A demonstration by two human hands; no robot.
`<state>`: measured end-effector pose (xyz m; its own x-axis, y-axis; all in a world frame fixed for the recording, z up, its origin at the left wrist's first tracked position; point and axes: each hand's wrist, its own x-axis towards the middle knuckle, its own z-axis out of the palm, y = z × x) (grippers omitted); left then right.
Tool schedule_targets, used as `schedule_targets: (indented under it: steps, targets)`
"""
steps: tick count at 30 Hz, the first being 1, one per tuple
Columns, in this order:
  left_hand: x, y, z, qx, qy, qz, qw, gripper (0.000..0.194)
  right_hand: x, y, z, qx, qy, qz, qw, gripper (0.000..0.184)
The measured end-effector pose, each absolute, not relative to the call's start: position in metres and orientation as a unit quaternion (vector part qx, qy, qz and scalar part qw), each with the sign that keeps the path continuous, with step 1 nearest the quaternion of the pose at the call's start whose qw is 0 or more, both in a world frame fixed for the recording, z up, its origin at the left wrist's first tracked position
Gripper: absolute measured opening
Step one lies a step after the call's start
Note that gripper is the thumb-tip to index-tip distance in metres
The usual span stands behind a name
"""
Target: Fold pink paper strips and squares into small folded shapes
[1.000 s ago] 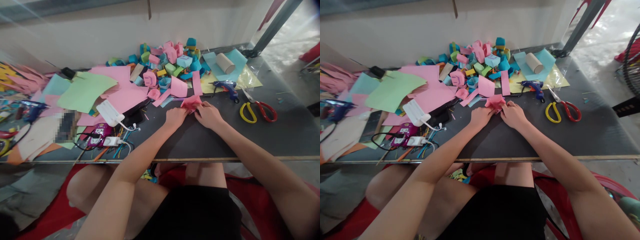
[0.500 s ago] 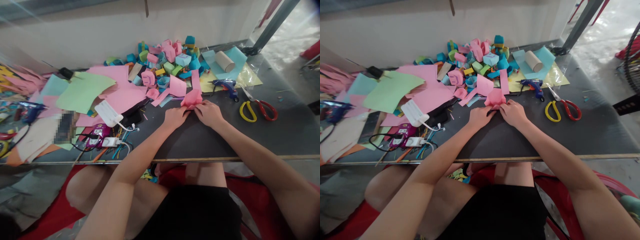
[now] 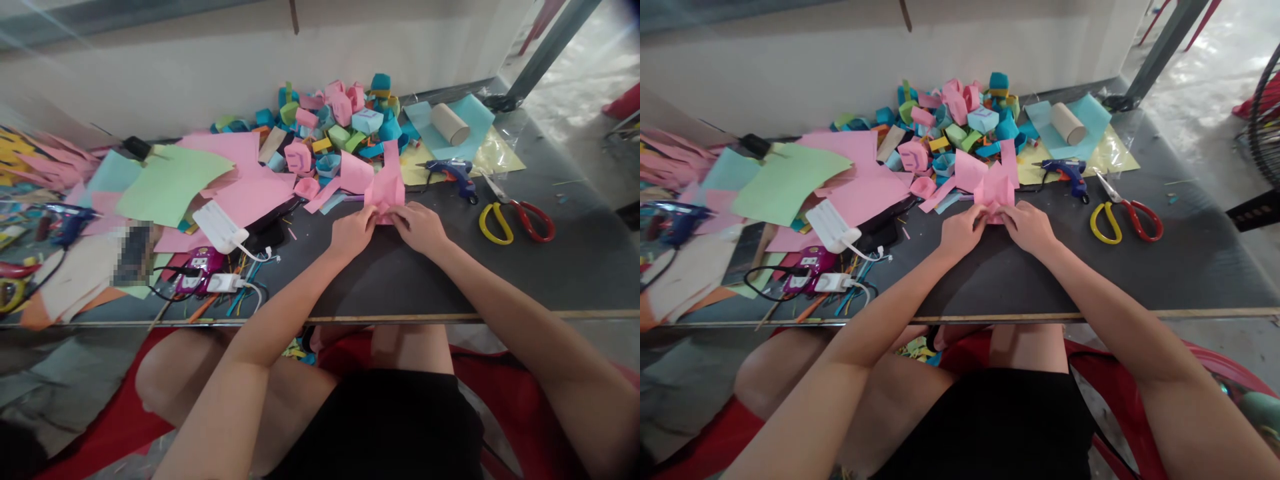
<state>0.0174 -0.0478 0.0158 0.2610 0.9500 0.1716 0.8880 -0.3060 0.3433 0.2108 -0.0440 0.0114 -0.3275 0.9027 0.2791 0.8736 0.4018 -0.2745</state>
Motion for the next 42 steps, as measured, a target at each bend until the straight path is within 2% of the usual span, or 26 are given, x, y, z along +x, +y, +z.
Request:
schedule_targets:
  steps: [6, 12, 18, 28, 37, 42]
  targets:
    - [0.020, -0.047, 0.020, 0.774, 0.601, 0.171, 0.104, 0.029, 0.214, -0.041, 0.008, -0.506, -0.832, 0.067, 0.217, 0.032]
    - [0.018, -0.046, 0.022, 0.810, 0.558, 0.162, 0.075, 0.031, 0.216, -0.038, 0.005, -0.499, -0.830, 0.074, 0.238, 0.034]
    - [0.007, -0.037, 0.023, 0.869, 0.472, 0.147, 0.016, 0.020, 0.220, -0.035, 0.007, -0.491, -0.841, 0.043, 0.223, 0.032]
    - [0.004, -0.032, 0.020, 0.879, 0.457, 0.136, 0.021, 0.026, 0.226, -0.030, 0.013, -0.503, -0.839, 0.044, 0.201, 0.030]
    - [-0.001, -0.019, 0.005, 0.903, 0.370, 0.217, -0.025, 0.027, 0.232, -0.018, 0.006, -0.414, -0.872, 0.045, 0.258, 0.033]
    - [0.003, -0.010, 0.006, 0.914, 0.341, 0.221, 0.003, 0.025, 0.234, -0.016, 0.004, -0.407, -0.874, 0.051, 0.260, 0.031]
